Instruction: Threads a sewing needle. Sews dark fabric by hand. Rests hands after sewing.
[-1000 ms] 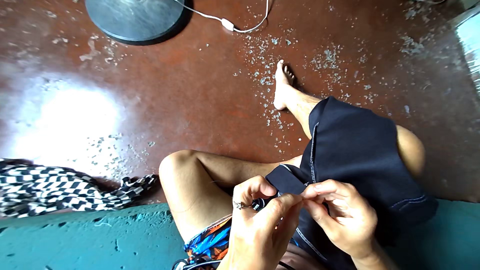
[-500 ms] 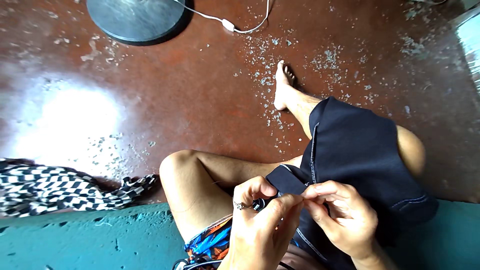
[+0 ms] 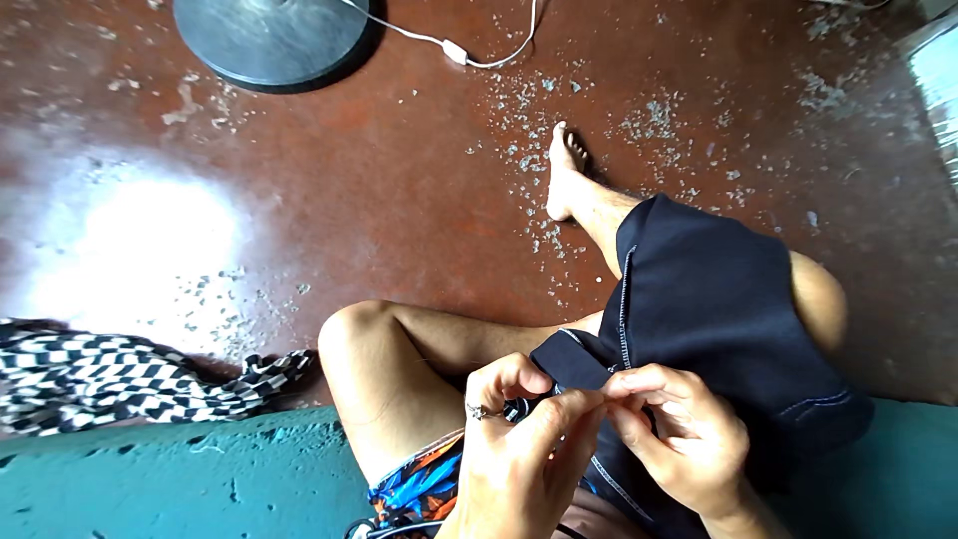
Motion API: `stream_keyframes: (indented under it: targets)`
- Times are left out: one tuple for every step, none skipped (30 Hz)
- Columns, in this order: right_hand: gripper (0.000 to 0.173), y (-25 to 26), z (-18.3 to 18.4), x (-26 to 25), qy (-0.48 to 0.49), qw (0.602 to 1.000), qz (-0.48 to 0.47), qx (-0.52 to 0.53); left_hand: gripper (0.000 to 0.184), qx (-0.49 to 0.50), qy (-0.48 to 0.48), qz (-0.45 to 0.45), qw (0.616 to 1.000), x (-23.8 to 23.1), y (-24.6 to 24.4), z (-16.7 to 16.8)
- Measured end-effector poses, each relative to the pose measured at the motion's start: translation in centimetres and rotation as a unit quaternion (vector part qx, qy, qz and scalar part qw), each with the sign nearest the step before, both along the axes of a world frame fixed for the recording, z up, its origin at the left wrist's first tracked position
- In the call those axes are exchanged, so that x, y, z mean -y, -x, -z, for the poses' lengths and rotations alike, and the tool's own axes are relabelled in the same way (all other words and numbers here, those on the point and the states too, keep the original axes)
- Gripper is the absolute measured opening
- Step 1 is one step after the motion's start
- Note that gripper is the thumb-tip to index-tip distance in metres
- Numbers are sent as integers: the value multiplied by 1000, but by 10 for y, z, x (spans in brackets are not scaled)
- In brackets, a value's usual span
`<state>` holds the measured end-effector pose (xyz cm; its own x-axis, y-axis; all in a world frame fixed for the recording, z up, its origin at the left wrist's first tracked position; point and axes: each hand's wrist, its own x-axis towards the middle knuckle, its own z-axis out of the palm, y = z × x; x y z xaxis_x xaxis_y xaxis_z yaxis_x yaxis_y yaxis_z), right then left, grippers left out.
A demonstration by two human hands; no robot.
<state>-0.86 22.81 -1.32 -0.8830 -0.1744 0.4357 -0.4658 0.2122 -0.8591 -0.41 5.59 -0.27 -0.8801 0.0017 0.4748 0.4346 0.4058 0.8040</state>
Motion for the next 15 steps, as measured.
stream_keyframes:
  targets:
    - [18, 0, 0, 0, 0, 1000, 0, 0, 5, -1, -1, 0, 1000, 0, 0, 0]
    - [18, 0, 0, 0, 0, 1000, 0, 1, 5, -1, -1, 1, 1000, 0, 0, 0]
    - [18, 0, 0, 0, 2, 1000, -1, 1, 5, 1, -2, 1, 1000, 0, 0, 1]
    - [18, 0, 0, 0, 3, 1000, -1, 2, 5, 4, -3, 3, 1000, 0, 0, 1]
    - [18, 0, 0, 1, 3, 1000, -1, 3, 5, 7, -5, 6, 1000, 1, 0, 1]
    - [18, 0, 0, 1, 4, 1000, -1, 3, 5, 9, -5, 8, 1000, 1, 0, 0]
    - [18, 0, 0, 1, 5, 1000, -1, 3, 6, 12, -6, 11, 1000, 2, 0, 0]
    - [18, 1, 0, 1, 6, 1000, -1, 3, 7, 14, -6, 14, 1000, 2, 0, -1]
    - [19, 0, 0, 1, 7, 1000, -1, 3, 7, 17, -8, 17, 1000, 2, 0, -1]
    - [19, 0, 0, 0, 7, 1000, -1, 4, 8, 20, -10, 19, 1000, 3, 0, -1]
    - [19, 0, 0, 0, 7, 1000, -2, 5, 8, 23, -14, 21, 999, 3, 0, -1]
    - [19, 0, 0, 0, 9, 1000, -4, 6, 9, 26, -16, 26, 999, 3, 0, -1]
    - [19, 0, 0, 0, 10, 1000, -4, 8, 9, 29, -19, 29, 999, 4, 0, -1]
    - [19, 1, 0, 1, 12, 1000, -4, 8, 10, 33, -21, 32, 999, 4, 1, -1]
    - [19, 1, 0, 1, 12, 1000, -4, 9, 10, 36, -23, 35, 998, 4, 1, -1]
